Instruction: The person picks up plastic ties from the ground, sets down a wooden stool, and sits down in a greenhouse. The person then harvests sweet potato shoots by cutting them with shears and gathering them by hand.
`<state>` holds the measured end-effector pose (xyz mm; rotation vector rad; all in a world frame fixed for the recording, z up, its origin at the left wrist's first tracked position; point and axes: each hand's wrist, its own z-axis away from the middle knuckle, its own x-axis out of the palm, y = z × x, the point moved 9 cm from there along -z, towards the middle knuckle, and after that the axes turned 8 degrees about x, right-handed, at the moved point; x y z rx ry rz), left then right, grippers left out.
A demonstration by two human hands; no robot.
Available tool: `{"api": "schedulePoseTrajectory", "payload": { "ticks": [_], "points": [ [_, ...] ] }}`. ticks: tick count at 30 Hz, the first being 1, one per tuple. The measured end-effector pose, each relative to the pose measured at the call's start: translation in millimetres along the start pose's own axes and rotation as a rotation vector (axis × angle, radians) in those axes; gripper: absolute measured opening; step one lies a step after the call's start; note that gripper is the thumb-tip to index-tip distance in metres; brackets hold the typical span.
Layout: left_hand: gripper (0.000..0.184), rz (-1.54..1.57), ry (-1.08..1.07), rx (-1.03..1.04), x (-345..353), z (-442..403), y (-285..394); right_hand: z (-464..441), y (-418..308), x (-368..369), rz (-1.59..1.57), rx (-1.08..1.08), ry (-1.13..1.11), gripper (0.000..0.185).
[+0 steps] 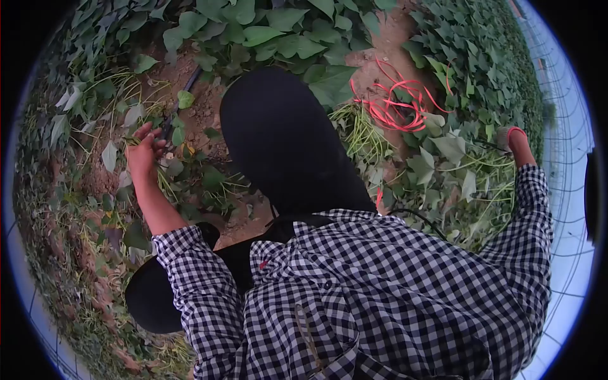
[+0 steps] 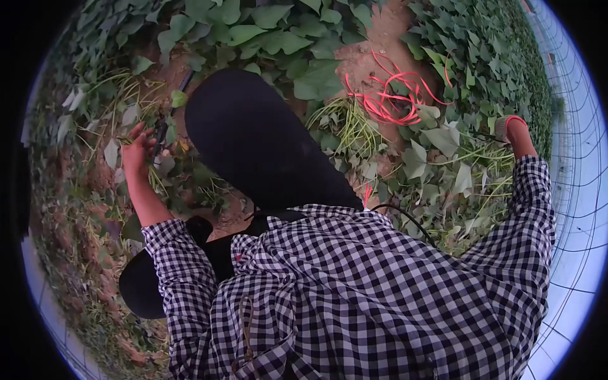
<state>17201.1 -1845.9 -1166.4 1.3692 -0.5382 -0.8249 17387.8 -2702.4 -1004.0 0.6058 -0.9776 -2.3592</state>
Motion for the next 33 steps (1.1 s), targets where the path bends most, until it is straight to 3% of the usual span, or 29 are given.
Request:
{"api": "schedulePoseTrajectory", "payload": {
  "ticks": [3, 7, 9, 12, 15, 16, 18, 20, 23, 24, 26, 28, 30, 31, 33],
  "points": [
    [0.035, -0.014, -0.050, -0.028, 21, -6, -2, 10, -50, -11, -0.050, -0.156, -0.070, 0.030],
    [0.037, -0.078, -0.149, -0.002, 42, 3, 10, 10, -149, -55, -0.747, -0.492, 0.003, 0.019],
    [0.038, -0.094, -0.133, -0.020, 41, 2, 8, -29, -202, -74, -0.894, -0.702, 0.102, 0.016],
    [0.038, -0.106, -0.095, -0.061, 27, 6, 0, -26, -262, -102, -1.047, -0.545, 0.135, 0.017],
    [0.038, -0.060, -0.037, -0.117, 5, 9, -11, -101, -319, -108, -1.111, -0.510, 0.476, 0.029],
    [0.037, -0.058, -0.031, -0.124, 2, 12, -9, -98, -332, -103, -1.037, -0.436, 0.444, 0.028],
    [0.036, -0.046, 0.000, -0.115, -6, 19, -2, -180, -385, -83, -0.901, -0.434, 0.550, 0.028],
    [0.036, -0.020, 0.007, -0.116, -12, 24, 7, -144, -400, -62, -1.216, -0.432, 0.007, 0.026],
    [0.035, -0.013, 0.025, -0.096, -19, 28, 32, -108, -371, -71, -1.566, -0.533, -0.060, 0.022],
    [0.035, -0.005, 0.034, -0.078, -23, 27, 41, -113, -365, -74, -1.554, -0.651, -0.038, 0.021],
    [0.034, -0.016, 0.036, 0.001, -28, 22, 63, -135, -358, -78, -1.845, -0.917, -0.194, 0.022],
    [0.034, -0.051, 0.045, 0.034, -24, 16, 85, -106, -310, -95, -1.464, -0.771, 0.010, 0.023],
    [0.034, -0.108, 0.024, 0.094, -51, 16, 104, -78, -300, -106, -1.435, -0.678, 0.276, 0.027],
    [0.035, -0.129, -0.007, 0.107, -54, 12, 114, -100, -288, -119, -1.372, -0.717, 0.562, 0.030],
    [0.036, -0.169, -0.010, 0.126, -64, 1, 142, -85, -263, -134, -1.394, -0.661, 0.818, 0.032]
  ]
}}
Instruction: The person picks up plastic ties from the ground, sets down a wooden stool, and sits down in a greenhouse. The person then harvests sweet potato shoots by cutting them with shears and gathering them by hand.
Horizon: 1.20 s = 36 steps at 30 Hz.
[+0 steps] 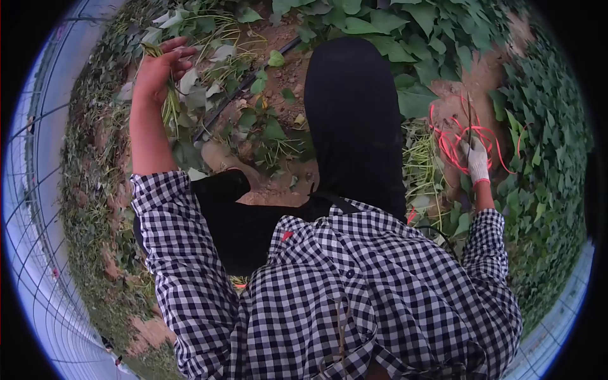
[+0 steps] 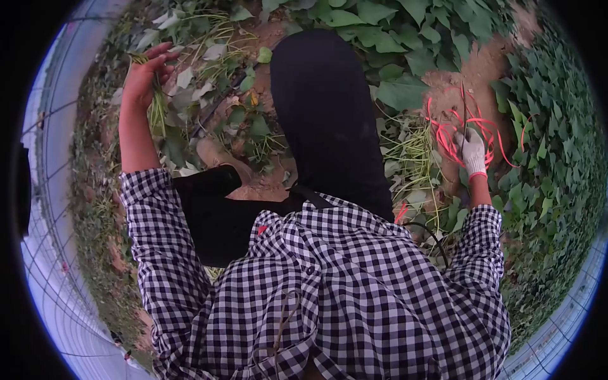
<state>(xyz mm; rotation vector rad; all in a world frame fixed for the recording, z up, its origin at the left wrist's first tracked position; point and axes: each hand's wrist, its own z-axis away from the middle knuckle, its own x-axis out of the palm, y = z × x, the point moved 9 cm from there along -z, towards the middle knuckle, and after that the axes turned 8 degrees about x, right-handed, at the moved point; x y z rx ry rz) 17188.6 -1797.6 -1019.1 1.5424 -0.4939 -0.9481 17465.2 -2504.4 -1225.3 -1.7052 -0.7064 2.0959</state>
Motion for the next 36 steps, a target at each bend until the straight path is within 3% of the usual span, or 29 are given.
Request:
{"api": "schedulePoseTrajectory", "payload": {
  "ticks": [3, 8, 14, 16, 19, 21, 23, 26, 31, 36],
  "points": [
    [0.033, -0.036, -0.022, 0.085, -11, -25, 30, -4, -40, -10, -0.214, -0.123, 0.060, 0.033],
    [0.035, -0.414, -0.148, 0.219, -33, -31, 81, -10, -134, -1, -0.418, -0.157, -0.076, 0.036],
    [0.035, -0.582, -0.023, 0.280, -80, 24, 71, -11, -268, 7, -0.527, -0.289, -0.220, 0.042],
    [0.031, -0.528, -0.024, 0.087, -96, 68, 32, -4, -323, -3, -0.529, -0.501, -0.177, 0.043],
    [0.031, -0.373, -0.043, -0.196, -99, 138, -84, 12, -393, -13, -0.513, -0.668, -0.223, 0.043],
    [0.036, -0.319, -0.144, -0.253, -77, 188, -193, 38, -432, -23, -0.461, -0.774, -0.168, 0.045],
    [0.036, -0.293, -0.235, -0.373, -34, 248, -279, 37, -451, -16, -0.504, -0.753, -0.279, 0.046],
    [0.036, -0.229, -0.309, -0.448, 47, 326, -343, 37, -474, 6, -0.547, -0.781, -0.461, 0.044],
    [0.037, -0.090, -0.333, -0.369, 162, 372, -317, 82, -503, 26, -0.268, -0.802, -0.496, 0.045],
    [0.037, -0.019, -0.274, -0.289, 193, 374, -285, 113, -519, 52, -0.137, -0.834, -0.571, 0.045]
  ]
}}
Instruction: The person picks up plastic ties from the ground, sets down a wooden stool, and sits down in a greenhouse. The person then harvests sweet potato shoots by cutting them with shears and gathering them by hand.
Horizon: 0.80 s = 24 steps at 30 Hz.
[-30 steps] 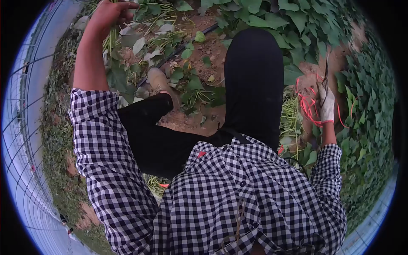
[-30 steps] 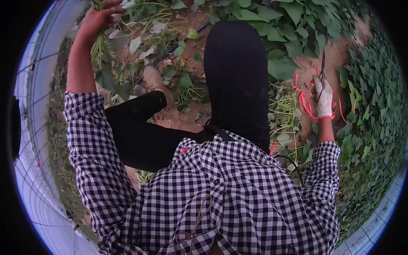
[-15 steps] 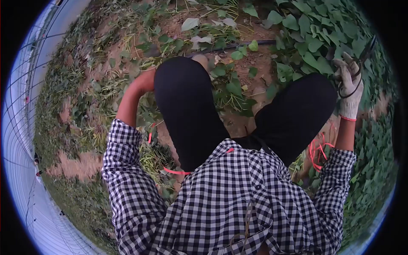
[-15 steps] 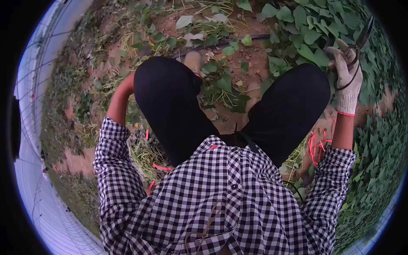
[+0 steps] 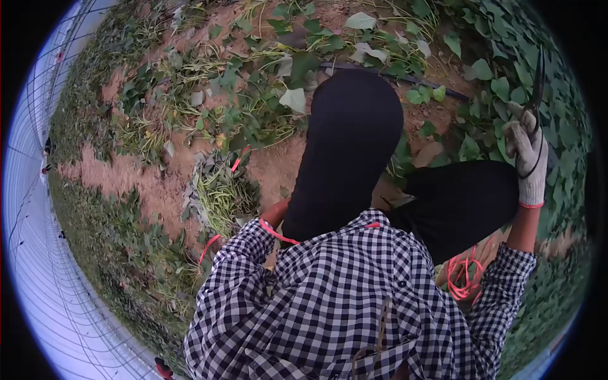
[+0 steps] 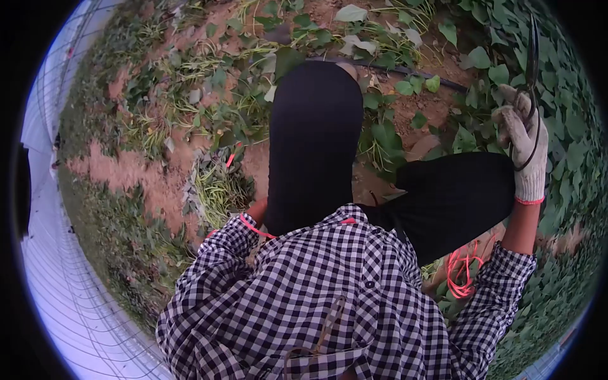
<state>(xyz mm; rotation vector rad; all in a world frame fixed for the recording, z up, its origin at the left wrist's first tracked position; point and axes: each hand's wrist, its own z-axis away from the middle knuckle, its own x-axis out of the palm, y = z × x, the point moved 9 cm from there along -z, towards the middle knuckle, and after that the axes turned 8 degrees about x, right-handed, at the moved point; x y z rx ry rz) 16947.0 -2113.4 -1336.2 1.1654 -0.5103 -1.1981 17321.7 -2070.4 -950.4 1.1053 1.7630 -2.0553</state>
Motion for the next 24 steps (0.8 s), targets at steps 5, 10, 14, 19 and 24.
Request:
{"api": "schedulePoseTrajectory", "payload": {
  "ticks": [5, 10, 14, 19, 24],
  "points": [
    [0.038, 0.021, 0.212, 0.048, -61, -3, -38, -11, 3, 37, 0.102, 0.102, -0.204, 0.042],
    [0.027, 0.462, 0.526, 0.179, -176, -57, 6, -27, -16, 113, 0.457, 0.016, -0.512, 0.036],
    [0.028, 0.315, 0.662, 0.205, -249, -104, 75, -62, 15, 183, 0.748, -0.118, -0.602, 0.043],
    [0.029, -0.108, 0.741, 0.091, -324, -133, 100, -87, 27, 248, 0.734, 0.028, -0.654, 0.052],
    [0.041, -0.785, 0.677, -0.129, -384, -96, 53, -102, 32, 292, 0.719, -0.107, -0.610, 0.060]
  ]
}}
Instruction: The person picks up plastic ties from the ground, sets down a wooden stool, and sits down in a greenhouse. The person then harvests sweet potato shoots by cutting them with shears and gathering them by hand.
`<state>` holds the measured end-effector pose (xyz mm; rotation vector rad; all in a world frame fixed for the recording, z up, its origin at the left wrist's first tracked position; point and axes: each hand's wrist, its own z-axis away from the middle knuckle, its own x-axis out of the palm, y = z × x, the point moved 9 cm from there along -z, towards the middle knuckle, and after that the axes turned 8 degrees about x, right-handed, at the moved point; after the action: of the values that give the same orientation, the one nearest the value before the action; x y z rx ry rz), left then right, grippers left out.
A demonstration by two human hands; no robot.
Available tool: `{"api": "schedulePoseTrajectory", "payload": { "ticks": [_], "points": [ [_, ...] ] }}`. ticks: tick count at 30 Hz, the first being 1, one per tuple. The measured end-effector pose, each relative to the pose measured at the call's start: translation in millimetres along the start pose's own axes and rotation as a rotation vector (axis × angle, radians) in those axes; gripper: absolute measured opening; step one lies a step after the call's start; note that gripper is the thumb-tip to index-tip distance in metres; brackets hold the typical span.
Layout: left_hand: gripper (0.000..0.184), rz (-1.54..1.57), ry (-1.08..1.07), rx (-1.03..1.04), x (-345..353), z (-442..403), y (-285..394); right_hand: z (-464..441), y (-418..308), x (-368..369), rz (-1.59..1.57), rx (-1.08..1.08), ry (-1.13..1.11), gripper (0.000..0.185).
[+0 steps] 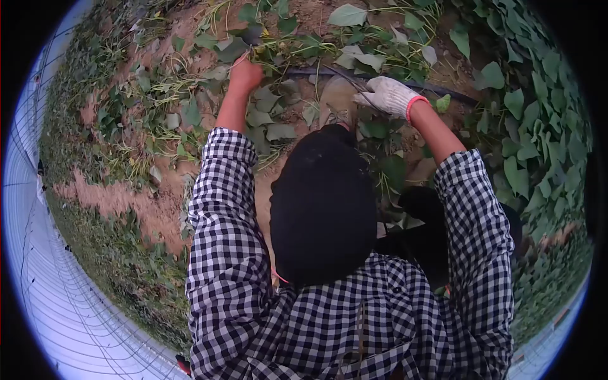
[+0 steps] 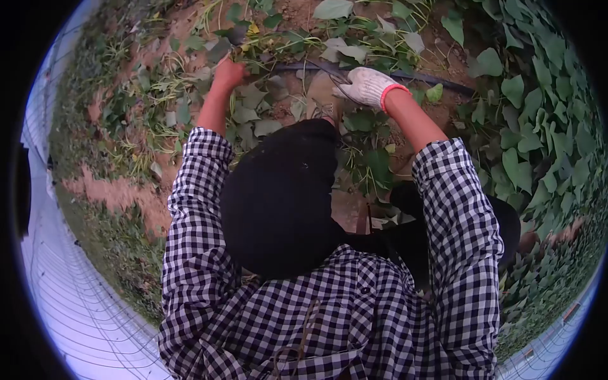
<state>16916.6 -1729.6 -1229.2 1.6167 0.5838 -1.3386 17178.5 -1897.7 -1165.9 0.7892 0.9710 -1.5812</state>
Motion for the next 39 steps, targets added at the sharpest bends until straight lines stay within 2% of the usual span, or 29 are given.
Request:
{"api": "schedulePoseTrajectory", "payload": {
  "ticks": [1, 2, 3, 4, 5, 9, 12, 13, 16, 19, 20, 22, 24, 25, 26, 28, 29, 30, 32, 39],
  "points": [
    [0.043, -0.150, -0.125, 0.017, 3, 5, -12, 0, -2, 1, -0.069, 0.041, -0.070, 0.059],
    [0.043, -0.023, -0.160, -0.062, 7, 15, -31, 2, -2, 1, -0.136, 0.083, -0.137, 0.059],
    [0.043, 0.098, -0.186, -0.147, 2, 28, -39, -4, 4, 1, -0.229, 0.090, -0.106, 0.058],
    [0.040, 0.527, -0.039, -0.351, 1, 48, -50, -10, 11, 2, -0.323, 0.093, -0.074, 0.057],
    [0.038, 0.945, 0.196, -0.526, -10, 73, -48, -7, 14, -2, -0.433, 0.147, -0.080, 0.058],
    [0.036, 1.036, 0.216, -0.407, -19, 100, -49, 5, 40, -4, -0.725, 0.412, -0.082, 0.052],
    [0.032, 0.841, -0.192, -0.426, -13, 120, -19, -8, 66, 18, -0.827, 0.440, -0.038, 0.047],
    [0.031, 0.757, -0.357, -0.371, -9, 125, 1, -8, 66, 14, -0.782, 0.356, 0.020, 0.066],
    [0.035, 0.579, -0.699, -0.194, 1, 142, 62, 4, 53, 17, -0.879, 0.363, -0.084, 0.044],
    [0.033, 0.257, -0.666, -0.059, 1, 124, 77, 34, 15, 5, -0.716, 0.296, -0.272, 0.051],
    [0.031, 0.292, -0.541, -0.107, -3, 110, 65, 33, 10, 8, -0.631, 0.250, -0.316, 0.051],
    [0.017, 0.360, -0.056, -0.020, -57, 80, 66, 31, -4, 12, -0.480, 0.135, -0.338, 0.051],
    [0.019, 0.031, 0.175, 0.425, -80, 56, 86, 20, -14, 19, -0.465, 0.118, -0.360, 0.051],
    [0.020, 0.046, 0.219, 0.450, -82, 48, 82, 12, -20, 23, -0.459, 0.107, -0.371, 0.051],
    [0.023, 0.187, -0.016, 0.209, -64, 29, 69, 6, -30, 19, -0.422, 0.094, -0.337, 0.055],
    [0.025, -0.069, -0.180, 0.051, -34, -1, 61, -1, -47, 11, -0.375, 0.095, -0.306, 0.061],
    [0.025, -0.197, -0.262, -0.026, -18, -12, 53, -15, -58, 7, -0.305, -0.016, -0.171, 0.068],
    [0.025, -0.357, -0.335, 0.225, -5, -17, 64, -22, -51, 17, -0.285, 0.022, -0.234, 0.076],
    [0.023, -0.379, -0.399, 0.263, -25, -22, 90, -30, -55, 13, -0.315, 0.031, -0.240, 0.077],
    [0.022, -0.202, -0.331, 0.290, -32, -16, 109, -52, -40, 37, -0.619, 0.145, -0.316, 0.078]
  ]
}}
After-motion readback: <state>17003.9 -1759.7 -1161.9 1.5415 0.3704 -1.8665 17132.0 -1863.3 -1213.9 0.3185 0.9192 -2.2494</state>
